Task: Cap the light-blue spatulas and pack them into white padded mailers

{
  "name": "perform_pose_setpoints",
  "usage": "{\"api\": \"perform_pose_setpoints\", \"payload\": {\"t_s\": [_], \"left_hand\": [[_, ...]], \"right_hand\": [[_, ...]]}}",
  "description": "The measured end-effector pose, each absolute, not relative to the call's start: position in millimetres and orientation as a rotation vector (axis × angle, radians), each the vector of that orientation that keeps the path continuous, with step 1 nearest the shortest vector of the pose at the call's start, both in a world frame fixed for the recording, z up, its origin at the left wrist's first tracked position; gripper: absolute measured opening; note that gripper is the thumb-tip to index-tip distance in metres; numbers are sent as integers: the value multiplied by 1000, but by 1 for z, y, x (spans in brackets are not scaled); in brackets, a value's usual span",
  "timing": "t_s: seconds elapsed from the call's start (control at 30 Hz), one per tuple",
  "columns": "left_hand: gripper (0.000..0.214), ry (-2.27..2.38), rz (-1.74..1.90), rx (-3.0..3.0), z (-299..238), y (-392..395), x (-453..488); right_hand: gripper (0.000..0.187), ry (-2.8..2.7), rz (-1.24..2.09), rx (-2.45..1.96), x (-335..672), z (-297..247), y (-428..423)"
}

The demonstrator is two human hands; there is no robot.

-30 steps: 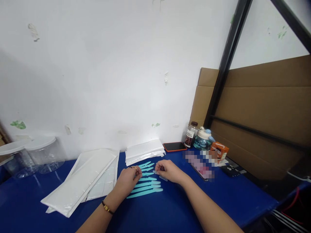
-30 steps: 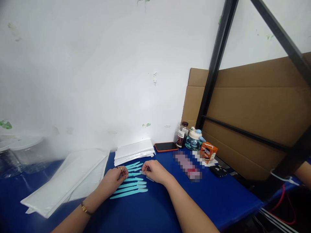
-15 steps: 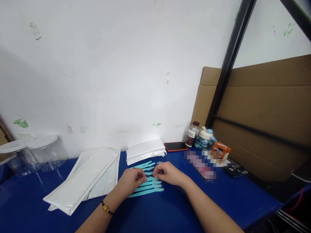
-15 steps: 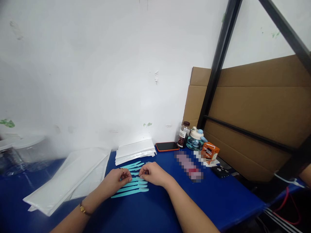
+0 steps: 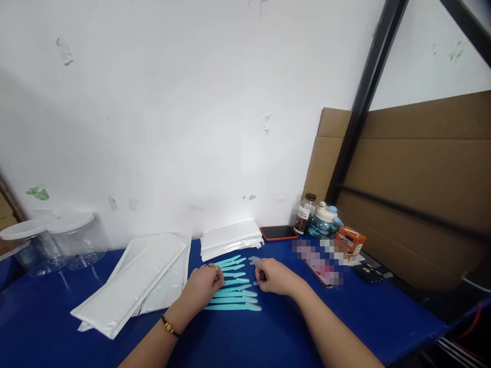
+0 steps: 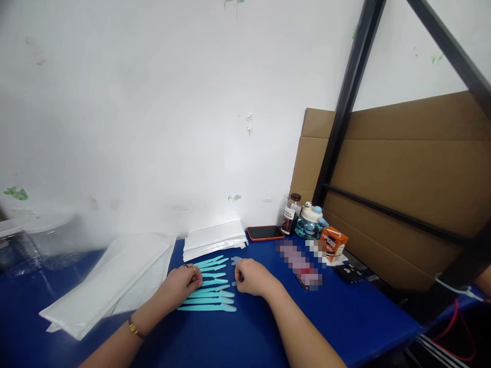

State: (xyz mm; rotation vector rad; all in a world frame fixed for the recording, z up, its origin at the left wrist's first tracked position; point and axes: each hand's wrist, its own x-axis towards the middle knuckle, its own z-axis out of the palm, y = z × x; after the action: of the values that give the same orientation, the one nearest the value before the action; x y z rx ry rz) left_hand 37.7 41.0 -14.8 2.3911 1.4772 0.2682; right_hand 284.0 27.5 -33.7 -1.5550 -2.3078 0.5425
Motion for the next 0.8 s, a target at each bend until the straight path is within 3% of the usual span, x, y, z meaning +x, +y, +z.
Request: {"api": "perform_pose_setpoints", "payload": {"t_s": [0.1, 0.23, 0.4, 0.8], "left_hand": [[18, 1484, 348, 2413, -11, 40, 37], [17, 1456, 381, 2372, -8, 39, 36], [16, 1427, 422, 2345, -12, 41, 34], [17, 1392, 433, 2319, -12, 40, 36]], "right_hand": [[10, -2231, 529, -1485, 283, -30, 26], [4, -1970, 830, -1333, 287, -30, 28], [17, -1694, 977, -1205, 289, -36, 35], [6, -1709, 978, -1264, 277, -41, 37]]}}
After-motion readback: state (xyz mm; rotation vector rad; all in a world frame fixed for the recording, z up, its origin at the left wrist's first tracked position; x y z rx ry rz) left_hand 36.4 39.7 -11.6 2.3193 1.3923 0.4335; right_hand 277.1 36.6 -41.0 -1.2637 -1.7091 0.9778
